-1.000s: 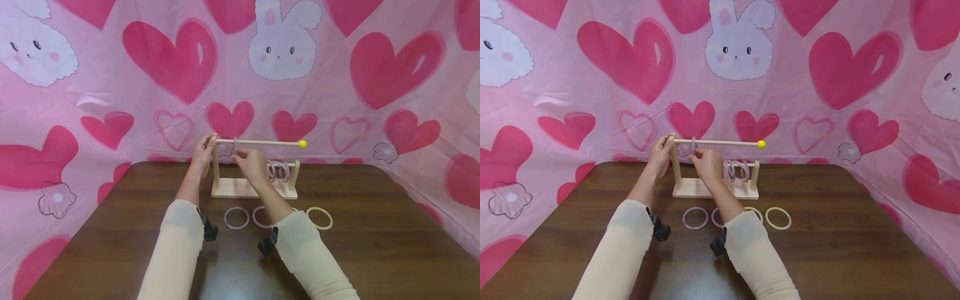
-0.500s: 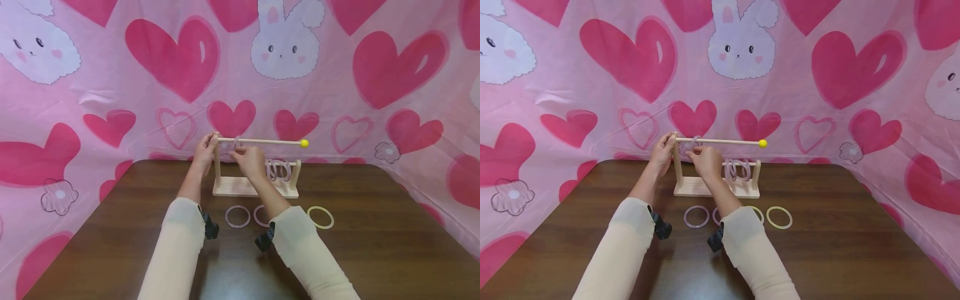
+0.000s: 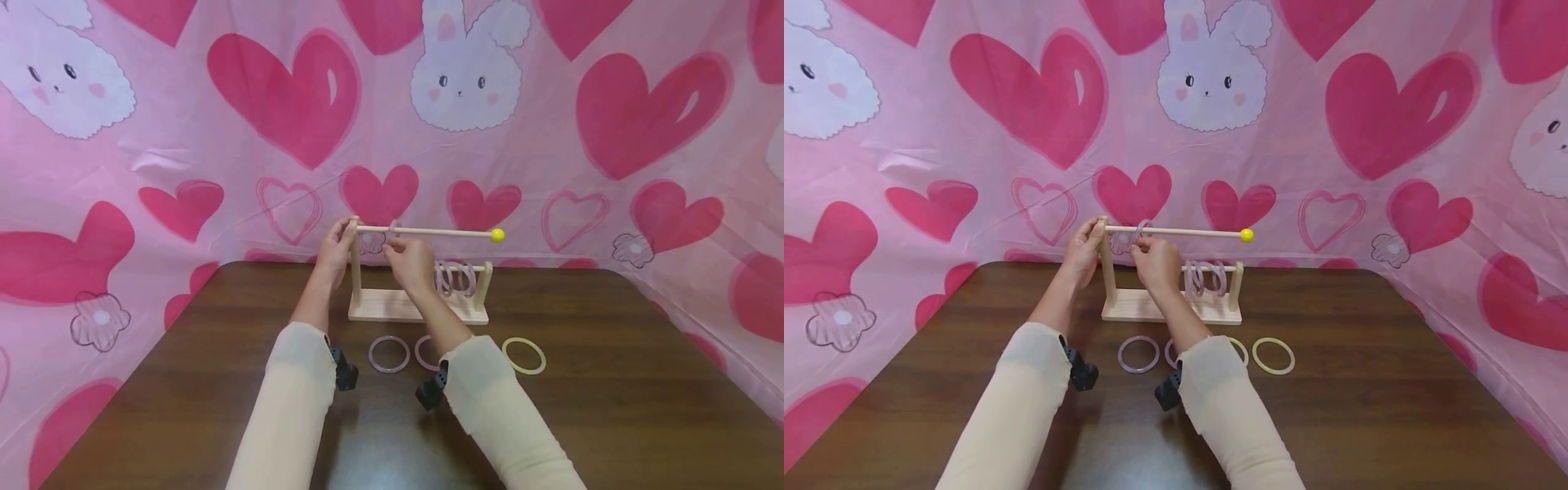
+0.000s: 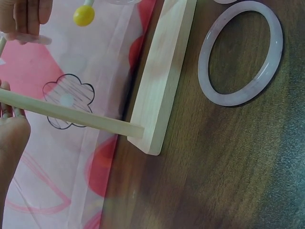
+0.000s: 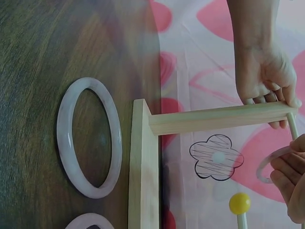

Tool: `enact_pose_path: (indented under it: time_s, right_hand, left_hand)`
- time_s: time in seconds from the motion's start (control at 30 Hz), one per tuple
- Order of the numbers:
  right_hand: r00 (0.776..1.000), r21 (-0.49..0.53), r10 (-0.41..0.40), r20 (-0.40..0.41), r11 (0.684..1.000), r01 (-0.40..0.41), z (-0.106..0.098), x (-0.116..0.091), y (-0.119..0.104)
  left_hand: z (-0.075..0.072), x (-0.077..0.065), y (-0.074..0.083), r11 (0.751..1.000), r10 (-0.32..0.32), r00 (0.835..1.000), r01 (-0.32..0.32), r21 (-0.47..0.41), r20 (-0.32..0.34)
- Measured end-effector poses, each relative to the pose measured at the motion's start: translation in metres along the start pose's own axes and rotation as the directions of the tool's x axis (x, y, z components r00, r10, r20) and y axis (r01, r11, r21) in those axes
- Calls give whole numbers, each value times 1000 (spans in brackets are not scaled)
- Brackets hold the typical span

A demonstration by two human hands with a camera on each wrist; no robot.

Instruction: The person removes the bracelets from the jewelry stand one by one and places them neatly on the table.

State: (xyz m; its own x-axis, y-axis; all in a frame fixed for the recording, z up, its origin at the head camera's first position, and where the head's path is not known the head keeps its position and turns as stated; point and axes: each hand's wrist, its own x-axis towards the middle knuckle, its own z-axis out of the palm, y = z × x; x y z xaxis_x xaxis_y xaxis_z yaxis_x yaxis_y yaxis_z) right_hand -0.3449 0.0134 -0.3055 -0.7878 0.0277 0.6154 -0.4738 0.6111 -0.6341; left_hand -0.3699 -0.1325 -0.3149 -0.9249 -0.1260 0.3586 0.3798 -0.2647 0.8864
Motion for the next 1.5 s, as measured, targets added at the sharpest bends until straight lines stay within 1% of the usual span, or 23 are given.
enact_pose_path:
  time_s: [0.27, 0.47, 0.63, 0.8, 0.93, 1.17, 1.37, 1.5]
  right_hand:
    - [999, 6, -11, -40, 1000, 11, -4, 0, 3]
    - [999, 8, -22, -45, 1000, 23, -8, -1, 3]
    - [997, 42, -42, -58, 998, 45, -13, -4, 4]
    - [993, 63, -79, -91, 994, 85, -21, -6, 4]
    - [990, 99, -85, -116, 990, 97, -27, -7, 4]
    - [987, 133, -53, -149, 988, 74, -37, -7, 7]
    - [990, 173, 15, -143, 985, 10, -44, -7, 12]
    - [988, 199, 66, -138, 979, -37, -49, -7, 17]
  left_hand:
    - [1, -1, 1, 1000, 12, 1000, -12, -24, -3]
    - [2, -1, 2, 1000, -3, 1000, 3, -5, 0]
    - [2, -1, 1, 1000, -25, 1000, 25, -6, -5]
    - [2, -1, 1, 1000, -28, 999, 28, -6, -17]
    - [3, -1, 2, 999, -33, 999, 33, -7, -26]
    - [3, -1, 3, 999, -44, 999, 44, -11, -29]
    - [4, -2, 3, 998, -55, 998, 56, 17, -19]
    - [4, -3, 3, 999, -42, 999, 43, 19, -16]
